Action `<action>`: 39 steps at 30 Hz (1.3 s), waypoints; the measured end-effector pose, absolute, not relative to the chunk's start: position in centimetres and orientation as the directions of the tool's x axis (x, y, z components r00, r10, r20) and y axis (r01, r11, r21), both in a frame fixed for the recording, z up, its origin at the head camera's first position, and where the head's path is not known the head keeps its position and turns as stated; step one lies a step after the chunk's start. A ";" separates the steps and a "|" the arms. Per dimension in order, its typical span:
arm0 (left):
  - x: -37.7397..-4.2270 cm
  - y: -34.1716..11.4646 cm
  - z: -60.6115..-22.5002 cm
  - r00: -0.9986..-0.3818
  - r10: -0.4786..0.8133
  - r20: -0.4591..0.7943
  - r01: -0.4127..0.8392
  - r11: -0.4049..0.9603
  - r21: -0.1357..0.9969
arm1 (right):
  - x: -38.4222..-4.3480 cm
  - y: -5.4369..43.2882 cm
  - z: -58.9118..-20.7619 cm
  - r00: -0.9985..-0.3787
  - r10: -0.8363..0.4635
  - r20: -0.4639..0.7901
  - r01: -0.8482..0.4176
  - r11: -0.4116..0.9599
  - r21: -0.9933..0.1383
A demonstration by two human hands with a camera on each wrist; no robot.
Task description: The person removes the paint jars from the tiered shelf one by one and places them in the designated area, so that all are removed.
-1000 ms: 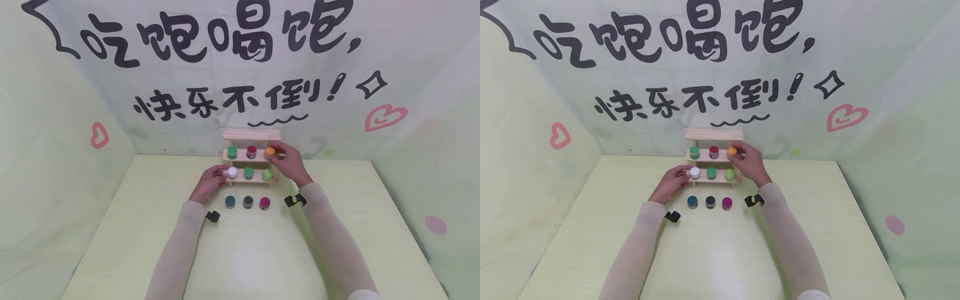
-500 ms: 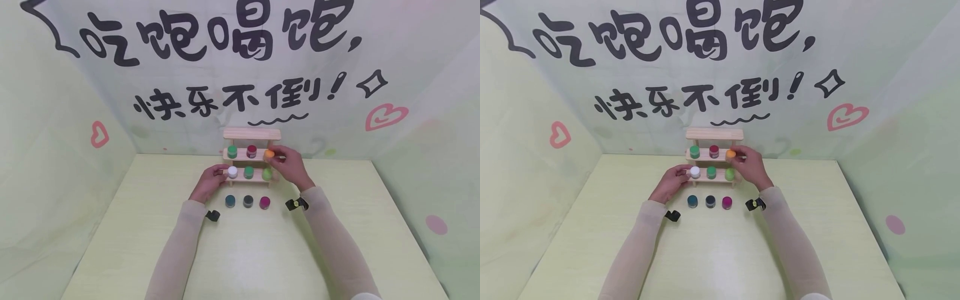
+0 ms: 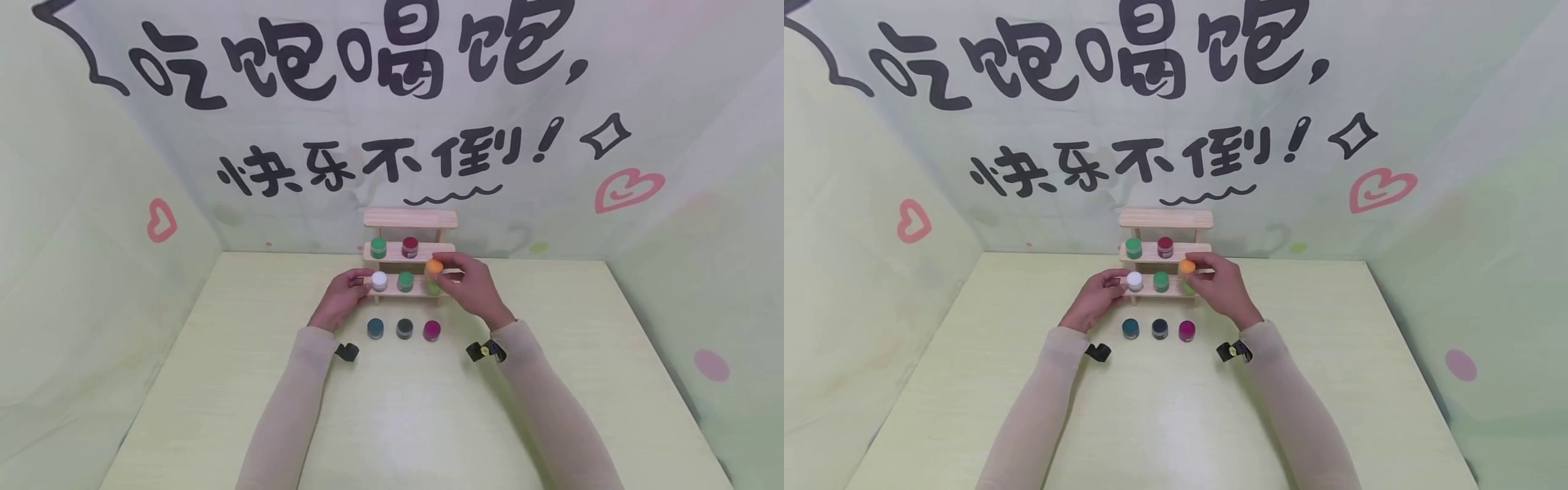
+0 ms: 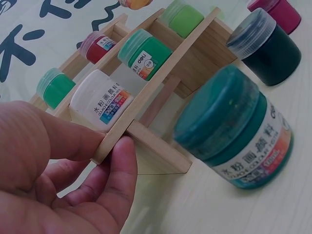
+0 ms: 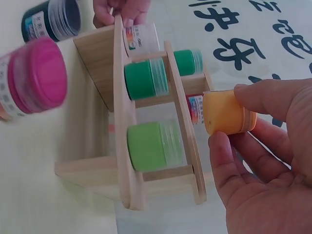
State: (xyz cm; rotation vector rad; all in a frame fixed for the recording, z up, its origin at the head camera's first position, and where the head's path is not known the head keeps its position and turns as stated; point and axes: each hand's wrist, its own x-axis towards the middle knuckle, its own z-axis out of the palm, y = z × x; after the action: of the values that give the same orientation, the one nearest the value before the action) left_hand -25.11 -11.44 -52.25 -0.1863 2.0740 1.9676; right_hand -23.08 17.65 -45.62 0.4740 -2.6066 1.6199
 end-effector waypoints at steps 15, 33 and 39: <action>-25.1 -11.4 -52.2 -0.947 0.103 -0.303 -0.297 0.067 0.952 | -20.3 16.2 -47.8 -0.924 -0.345 0.167 -0.304 0.393 -0.868; -25.1 -11.3 -52.1 -0.950 0.095 -0.299 -0.293 0.072 0.953 | -17.3 12.2 -50.2 -0.835 -0.520 0.181 -0.388 0.323 -0.863; -25.0 -11.4 -52.1 -0.953 0.091 -0.290 -0.284 0.069 0.956 | -16.3 11.1 -51.0 -0.825 -0.545 0.148 -0.385 0.351 -0.853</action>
State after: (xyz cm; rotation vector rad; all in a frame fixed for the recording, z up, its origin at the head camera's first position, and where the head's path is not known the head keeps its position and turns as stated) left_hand -24.96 -11.38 -52.09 -0.1941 2.0759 1.9636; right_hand -16.26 11.15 -50.98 0.9419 -2.7115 1.6359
